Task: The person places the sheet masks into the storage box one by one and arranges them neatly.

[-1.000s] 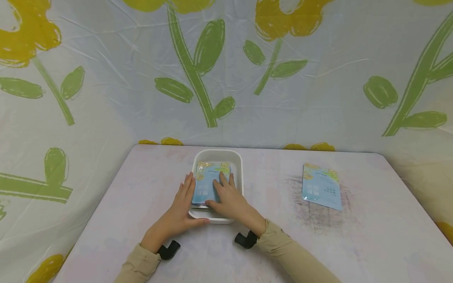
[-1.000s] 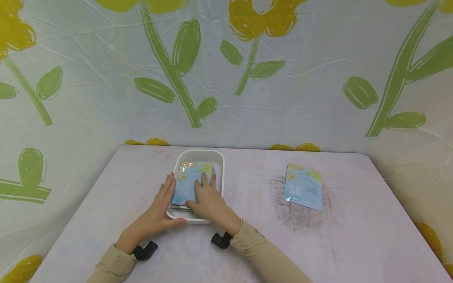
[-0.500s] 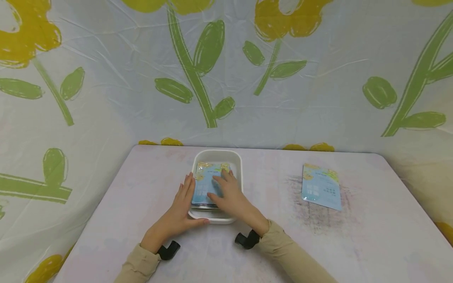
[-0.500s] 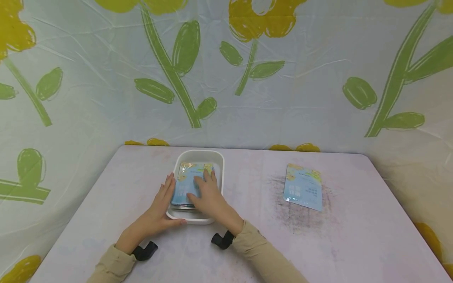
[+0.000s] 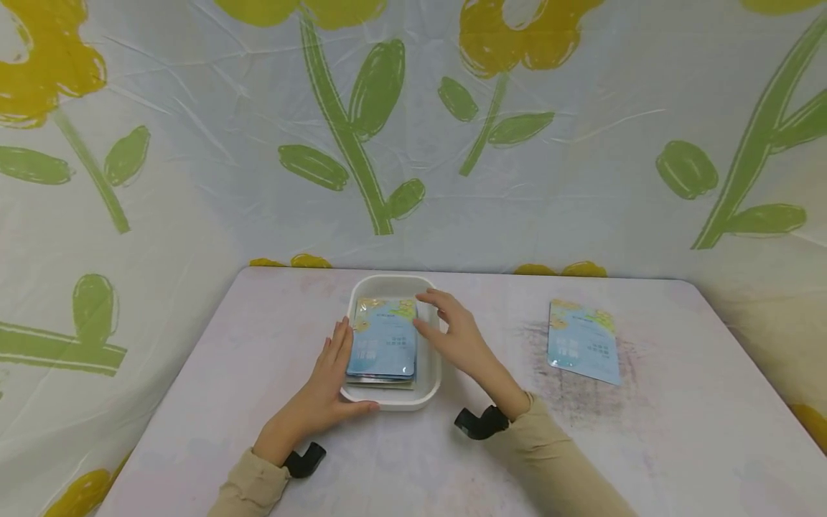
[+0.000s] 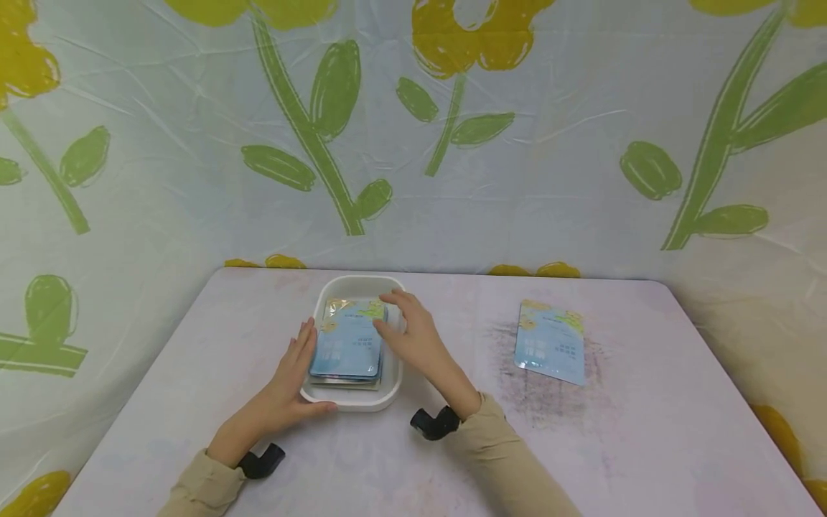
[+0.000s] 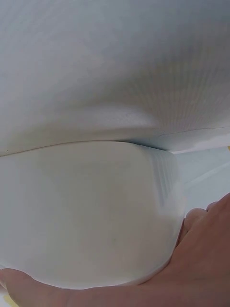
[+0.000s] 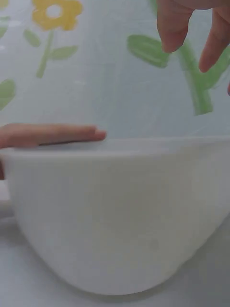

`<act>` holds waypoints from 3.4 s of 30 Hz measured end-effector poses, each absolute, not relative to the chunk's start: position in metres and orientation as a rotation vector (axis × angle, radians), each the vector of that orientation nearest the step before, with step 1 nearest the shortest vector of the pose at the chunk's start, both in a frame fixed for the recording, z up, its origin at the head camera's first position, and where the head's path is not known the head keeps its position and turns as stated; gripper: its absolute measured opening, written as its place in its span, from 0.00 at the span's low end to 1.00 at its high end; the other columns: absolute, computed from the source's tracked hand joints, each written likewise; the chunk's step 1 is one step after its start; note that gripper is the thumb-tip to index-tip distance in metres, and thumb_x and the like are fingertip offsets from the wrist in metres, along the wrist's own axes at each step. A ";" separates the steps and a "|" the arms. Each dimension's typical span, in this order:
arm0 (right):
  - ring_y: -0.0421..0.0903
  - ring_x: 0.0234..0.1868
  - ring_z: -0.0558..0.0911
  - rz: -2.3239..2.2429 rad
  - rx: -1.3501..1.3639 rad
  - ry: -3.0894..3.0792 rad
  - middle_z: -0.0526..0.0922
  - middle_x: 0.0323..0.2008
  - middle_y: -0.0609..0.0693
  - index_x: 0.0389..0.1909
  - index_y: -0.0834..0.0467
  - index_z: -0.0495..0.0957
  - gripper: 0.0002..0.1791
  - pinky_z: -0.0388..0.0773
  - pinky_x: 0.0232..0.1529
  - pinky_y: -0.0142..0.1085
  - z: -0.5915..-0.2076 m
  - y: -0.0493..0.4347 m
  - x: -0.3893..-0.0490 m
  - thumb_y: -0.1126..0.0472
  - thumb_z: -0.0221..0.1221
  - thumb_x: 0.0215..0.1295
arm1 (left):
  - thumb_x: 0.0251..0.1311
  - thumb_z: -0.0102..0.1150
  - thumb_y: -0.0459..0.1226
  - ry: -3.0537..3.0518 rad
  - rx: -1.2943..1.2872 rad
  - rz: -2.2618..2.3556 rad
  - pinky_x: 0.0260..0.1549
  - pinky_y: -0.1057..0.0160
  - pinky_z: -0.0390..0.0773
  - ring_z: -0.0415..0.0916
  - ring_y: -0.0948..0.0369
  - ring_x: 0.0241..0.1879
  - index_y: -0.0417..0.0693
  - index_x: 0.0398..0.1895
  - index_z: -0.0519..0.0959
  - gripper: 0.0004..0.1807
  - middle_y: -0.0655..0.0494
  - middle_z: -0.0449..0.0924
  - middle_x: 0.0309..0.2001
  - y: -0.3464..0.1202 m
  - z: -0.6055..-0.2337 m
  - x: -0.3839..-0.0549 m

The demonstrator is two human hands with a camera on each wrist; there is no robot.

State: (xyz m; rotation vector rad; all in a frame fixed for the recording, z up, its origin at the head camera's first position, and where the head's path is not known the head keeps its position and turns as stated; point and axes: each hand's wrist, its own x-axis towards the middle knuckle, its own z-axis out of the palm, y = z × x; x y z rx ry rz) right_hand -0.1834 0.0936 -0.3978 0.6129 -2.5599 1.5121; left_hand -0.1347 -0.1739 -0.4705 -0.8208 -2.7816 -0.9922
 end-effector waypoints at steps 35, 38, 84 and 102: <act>0.41 0.51 0.76 1.534 -0.568 -2.192 0.80 0.53 0.49 0.62 0.60 0.76 0.23 0.73 0.49 0.28 -0.437 0.318 -0.221 0.53 0.56 0.72 | 0.48 0.70 0.64 -2.818 -0.789 -1.011 0.73 0.61 0.26 0.22 0.55 0.78 0.39 0.79 0.32 0.73 0.47 0.24 0.80 -0.173 -0.469 -0.133; 0.55 0.63 0.71 1.458 -0.656 -2.364 0.70 0.67 0.61 0.71 0.62 0.65 0.36 0.72 0.60 0.44 -0.443 0.328 -0.220 0.44 0.55 0.70 | 0.48 0.70 0.64 -2.813 -0.791 -1.006 0.73 0.61 0.26 0.23 0.55 0.78 0.38 0.79 0.32 0.73 0.47 0.24 0.80 -0.173 -0.470 -0.133; 0.47 0.71 0.60 1.754 -0.684 -2.379 0.62 0.74 0.54 0.68 0.52 0.73 0.29 0.60 0.69 0.40 -0.468 0.346 -0.226 0.53 0.65 0.66 | 0.48 0.70 0.64 -2.806 -0.783 -1.016 0.73 0.63 0.26 0.23 0.55 0.78 0.39 0.79 0.32 0.72 0.47 0.25 0.80 -0.173 -0.469 -0.132; 0.34 0.45 0.75 2.209 -0.605 -2.032 0.68 0.66 0.52 0.60 0.55 0.81 0.27 0.78 0.35 0.22 -0.442 0.312 -0.233 0.64 0.72 0.57 | 0.49 0.69 0.65 -2.802 -0.782 -1.032 0.73 0.63 0.26 0.24 0.52 0.78 0.39 0.79 0.33 0.71 0.49 0.24 0.80 -0.173 -0.468 -0.131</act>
